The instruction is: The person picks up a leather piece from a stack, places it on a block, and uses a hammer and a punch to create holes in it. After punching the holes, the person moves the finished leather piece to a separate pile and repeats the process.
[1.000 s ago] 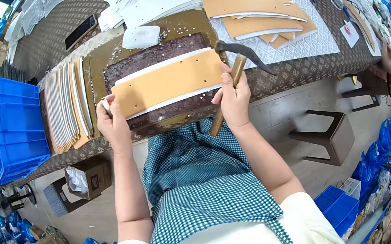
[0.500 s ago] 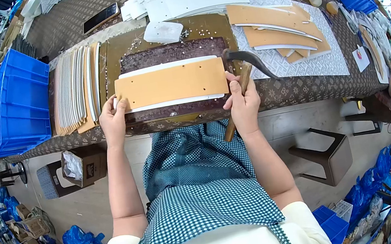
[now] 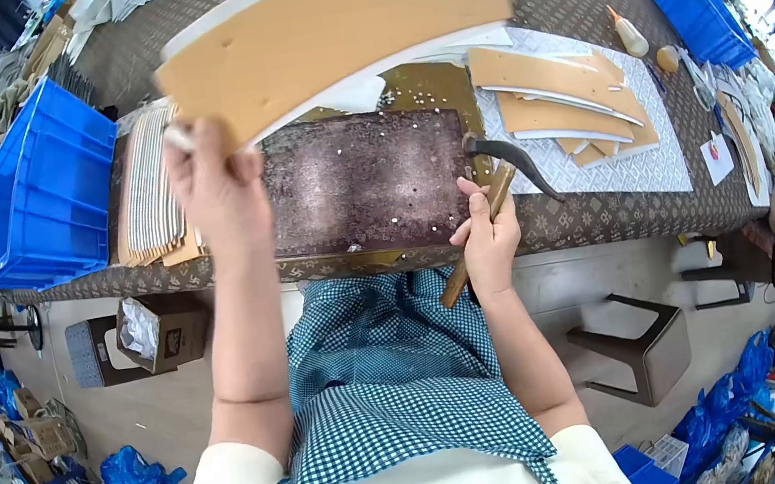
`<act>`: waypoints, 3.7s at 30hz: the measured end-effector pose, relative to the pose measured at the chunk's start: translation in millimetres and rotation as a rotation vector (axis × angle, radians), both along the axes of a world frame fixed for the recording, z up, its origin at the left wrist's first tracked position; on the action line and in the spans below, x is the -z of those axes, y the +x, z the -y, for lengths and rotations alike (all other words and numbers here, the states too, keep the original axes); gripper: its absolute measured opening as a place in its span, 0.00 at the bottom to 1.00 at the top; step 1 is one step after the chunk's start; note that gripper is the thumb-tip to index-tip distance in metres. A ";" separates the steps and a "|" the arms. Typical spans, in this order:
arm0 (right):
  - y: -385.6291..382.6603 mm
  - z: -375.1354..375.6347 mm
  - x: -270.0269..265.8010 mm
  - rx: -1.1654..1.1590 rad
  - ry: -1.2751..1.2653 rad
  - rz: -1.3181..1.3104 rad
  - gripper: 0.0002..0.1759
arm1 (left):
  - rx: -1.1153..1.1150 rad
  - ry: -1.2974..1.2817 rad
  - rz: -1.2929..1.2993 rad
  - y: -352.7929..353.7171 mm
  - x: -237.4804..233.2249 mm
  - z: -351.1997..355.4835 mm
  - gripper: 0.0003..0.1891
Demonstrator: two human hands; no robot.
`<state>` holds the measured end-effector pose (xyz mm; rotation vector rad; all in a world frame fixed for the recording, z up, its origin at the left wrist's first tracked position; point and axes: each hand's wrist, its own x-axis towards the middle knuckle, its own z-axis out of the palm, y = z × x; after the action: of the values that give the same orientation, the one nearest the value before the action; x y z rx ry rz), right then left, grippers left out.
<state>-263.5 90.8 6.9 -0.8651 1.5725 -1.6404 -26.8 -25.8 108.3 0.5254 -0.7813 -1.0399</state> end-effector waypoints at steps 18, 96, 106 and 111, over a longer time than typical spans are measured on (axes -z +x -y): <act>-3.3 2.6 4.7 -0.092 0.004 -0.023 0.15 | -0.548 0.314 1.593 136.0 72.0 21.8 0.14; 1.5 4.0 -11.4 -0.035 0.130 0.063 0.10 | 0.522 0.613 1.548 208.3 43.0 128.0 0.39; -3.9 2.2 -2.6 -0.084 0.073 -0.013 0.11 | 0.189 0.642 1.667 195.9 15.5 108.2 0.35; -4.6 3.0 2.4 -0.085 0.055 -0.012 0.11 | 0.039 0.515 1.596 210.7 9.6 106.7 0.19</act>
<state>-268.1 87.7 4.5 -0.9025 1.5600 -1.5283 183.9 -132.5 98.7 1.8758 -1.8959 -0.6844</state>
